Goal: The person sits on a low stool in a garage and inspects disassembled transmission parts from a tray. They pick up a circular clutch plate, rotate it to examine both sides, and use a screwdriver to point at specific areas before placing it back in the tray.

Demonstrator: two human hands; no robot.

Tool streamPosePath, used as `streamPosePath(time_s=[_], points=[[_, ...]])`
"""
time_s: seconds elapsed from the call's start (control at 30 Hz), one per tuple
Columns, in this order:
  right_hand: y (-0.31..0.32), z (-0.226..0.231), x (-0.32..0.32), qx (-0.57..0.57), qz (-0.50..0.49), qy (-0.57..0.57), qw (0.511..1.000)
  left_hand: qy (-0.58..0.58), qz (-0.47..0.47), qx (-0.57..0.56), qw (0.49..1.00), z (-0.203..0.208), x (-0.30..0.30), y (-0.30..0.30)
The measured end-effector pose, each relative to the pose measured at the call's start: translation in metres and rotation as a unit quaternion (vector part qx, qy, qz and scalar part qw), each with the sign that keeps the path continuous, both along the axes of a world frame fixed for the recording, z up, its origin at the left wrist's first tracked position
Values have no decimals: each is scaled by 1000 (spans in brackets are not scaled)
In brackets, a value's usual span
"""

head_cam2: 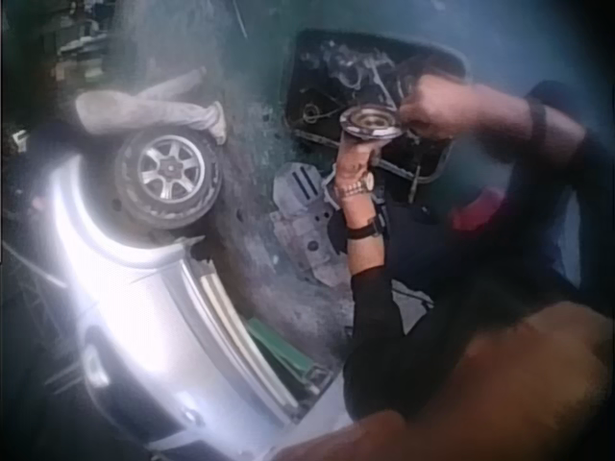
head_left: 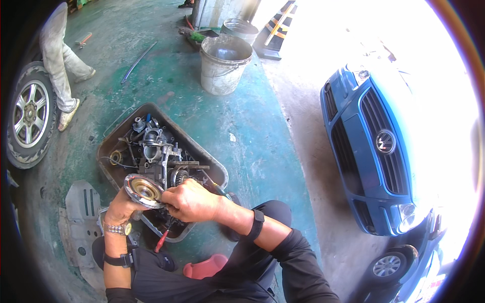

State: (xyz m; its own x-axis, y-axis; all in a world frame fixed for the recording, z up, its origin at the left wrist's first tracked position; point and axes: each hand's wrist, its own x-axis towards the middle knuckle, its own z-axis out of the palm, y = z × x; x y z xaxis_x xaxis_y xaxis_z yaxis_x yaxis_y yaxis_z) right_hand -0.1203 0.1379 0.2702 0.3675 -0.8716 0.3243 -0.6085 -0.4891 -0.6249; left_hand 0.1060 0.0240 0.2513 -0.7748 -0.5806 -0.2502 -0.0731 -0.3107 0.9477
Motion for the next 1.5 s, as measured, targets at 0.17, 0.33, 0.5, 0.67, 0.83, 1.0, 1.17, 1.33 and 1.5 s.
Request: streamPosePath(time_s=[0.17,0.33,0.5,0.67,0.83,1.0,1.17,1.33,1.5], points=[[-1,-1,2,-19,2,2,1000,-12,1,2,1000,3,-1,1],[1,-1,3,-27,9,0,1000,6,-10,0,1000,1,-1,1],[1,-2,6,-41,11,2,999,16,-20,-9,1000,-1,0,0],[-1,-5,8,-53,10,0,999,1,-17,-14,1000,-2,2,-1],[0,-8,8,-53,4,1,999,6,-19,-8,1000,-2,2,0],[0,-5,9,-48,-10,0,999,5,-13,-18,1000,3,1,2],[0,1,6,-47,-7,-52,998,10,-2,1,1000,1,1,2],[-2,6,5,-18,-39,-55,998,19,14,35,999,1,4,4],[-6,13,3,102,-100,-177,974,62,8,25,998,21,3,8]])
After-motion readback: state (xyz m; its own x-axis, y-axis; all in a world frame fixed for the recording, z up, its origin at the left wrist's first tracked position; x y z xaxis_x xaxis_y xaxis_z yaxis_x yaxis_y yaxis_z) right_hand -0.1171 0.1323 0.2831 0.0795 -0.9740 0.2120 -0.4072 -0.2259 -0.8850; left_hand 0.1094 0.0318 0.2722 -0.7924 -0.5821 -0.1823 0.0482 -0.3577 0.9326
